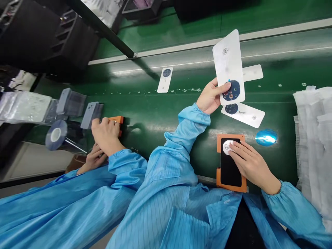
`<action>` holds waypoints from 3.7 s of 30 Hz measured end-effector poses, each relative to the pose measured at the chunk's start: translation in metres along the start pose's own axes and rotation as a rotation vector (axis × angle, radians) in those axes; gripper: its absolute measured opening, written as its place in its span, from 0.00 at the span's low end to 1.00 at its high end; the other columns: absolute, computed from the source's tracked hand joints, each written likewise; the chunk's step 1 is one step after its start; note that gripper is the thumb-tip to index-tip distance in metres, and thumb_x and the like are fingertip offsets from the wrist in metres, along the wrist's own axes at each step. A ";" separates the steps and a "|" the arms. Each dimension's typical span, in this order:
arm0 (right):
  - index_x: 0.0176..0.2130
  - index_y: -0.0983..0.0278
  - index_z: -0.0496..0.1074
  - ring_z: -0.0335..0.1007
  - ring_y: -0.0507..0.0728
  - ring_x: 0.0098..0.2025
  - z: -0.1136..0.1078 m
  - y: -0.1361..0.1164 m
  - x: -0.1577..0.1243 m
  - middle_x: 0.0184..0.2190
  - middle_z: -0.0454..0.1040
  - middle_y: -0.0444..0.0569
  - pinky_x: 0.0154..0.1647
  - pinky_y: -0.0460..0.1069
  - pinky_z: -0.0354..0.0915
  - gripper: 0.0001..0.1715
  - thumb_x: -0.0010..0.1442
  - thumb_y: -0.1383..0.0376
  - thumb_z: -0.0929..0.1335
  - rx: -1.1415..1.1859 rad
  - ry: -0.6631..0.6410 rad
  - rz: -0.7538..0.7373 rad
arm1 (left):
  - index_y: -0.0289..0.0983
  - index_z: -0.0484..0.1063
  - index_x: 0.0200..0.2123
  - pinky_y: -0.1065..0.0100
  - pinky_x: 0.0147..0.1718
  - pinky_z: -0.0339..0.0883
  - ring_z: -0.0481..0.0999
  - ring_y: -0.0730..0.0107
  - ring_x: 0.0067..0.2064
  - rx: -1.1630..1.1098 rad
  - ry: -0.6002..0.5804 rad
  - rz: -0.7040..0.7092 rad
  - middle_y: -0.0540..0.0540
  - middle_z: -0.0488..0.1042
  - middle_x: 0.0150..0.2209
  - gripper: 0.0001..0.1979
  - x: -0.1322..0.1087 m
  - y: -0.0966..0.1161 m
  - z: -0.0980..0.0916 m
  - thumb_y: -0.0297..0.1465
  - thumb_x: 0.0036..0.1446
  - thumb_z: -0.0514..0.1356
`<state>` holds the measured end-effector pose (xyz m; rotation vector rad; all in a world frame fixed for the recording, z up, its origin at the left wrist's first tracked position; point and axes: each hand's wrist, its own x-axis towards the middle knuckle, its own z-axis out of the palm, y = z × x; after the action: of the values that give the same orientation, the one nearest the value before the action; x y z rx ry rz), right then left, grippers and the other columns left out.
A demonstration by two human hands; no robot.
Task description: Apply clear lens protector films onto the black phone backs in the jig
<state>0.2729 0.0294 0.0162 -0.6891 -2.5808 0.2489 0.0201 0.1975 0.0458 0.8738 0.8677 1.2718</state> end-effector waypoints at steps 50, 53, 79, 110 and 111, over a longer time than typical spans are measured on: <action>0.39 0.59 0.78 0.82 0.59 0.41 -0.037 0.034 0.061 0.39 0.82 0.50 0.42 0.55 0.81 0.03 0.67 0.65 0.72 0.109 0.749 0.674 | 0.40 0.79 0.60 0.53 0.63 0.75 0.79 0.51 0.63 0.507 -0.223 0.340 0.42 0.81 0.58 0.24 -0.091 -0.037 0.077 0.48 0.73 0.57; 0.39 0.59 0.78 0.81 0.59 0.41 -0.037 0.035 0.061 0.39 0.82 0.49 0.42 0.55 0.80 0.03 0.67 0.66 0.71 0.109 0.759 0.672 | 0.39 0.76 0.64 0.54 0.66 0.73 0.78 0.52 0.65 0.505 -0.263 0.414 0.41 0.78 0.63 0.24 -0.091 -0.039 0.076 0.45 0.74 0.56; 0.28 0.60 0.70 0.68 0.55 0.24 -0.048 0.040 -0.029 0.22 0.73 0.42 0.25 0.51 0.57 0.12 0.62 0.62 0.72 -0.104 0.242 1.017 | 0.41 0.81 0.56 0.56 0.52 0.85 0.86 0.54 0.52 0.653 0.142 0.229 0.43 0.85 0.49 0.18 -0.183 0.019 0.013 0.42 0.73 0.59; 0.57 0.80 0.74 0.80 0.70 0.57 -0.030 -0.017 -0.009 0.56 0.80 0.68 0.58 0.62 0.78 0.20 0.68 0.80 0.64 -0.206 -0.008 -0.090 | 0.32 0.64 0.67 0.57 0.56 0.82 0.69 0.44 0.71 1.738 -0.402 0.565 0.26 0.72 0.65 0.22 -0.230 -0.045 0.023 0.27 0.73 0.56; 0.58 0.81 0.73 0.78 0.71 0.59 -0.025 -0.015 -0.008 0.58 0.78 0.69 0.59 0.63 0.77 0.21 0.69 0.79 0.63 -0.227 -0.032 -0.087 | 0.33 0.63 0.68 0.56 0.57 0.81 0.68 0.43 0.71 1.772 -0.389 0.557 0.25 0.71 0.65 0.22 -0.229 -0.046 0.023 0.27 0.73 0.56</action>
<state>0.2847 0.0135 0.0396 -0.6535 -2.6877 -0.0631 0.0387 -0.0359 0.0261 2.7675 1.3942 0.3852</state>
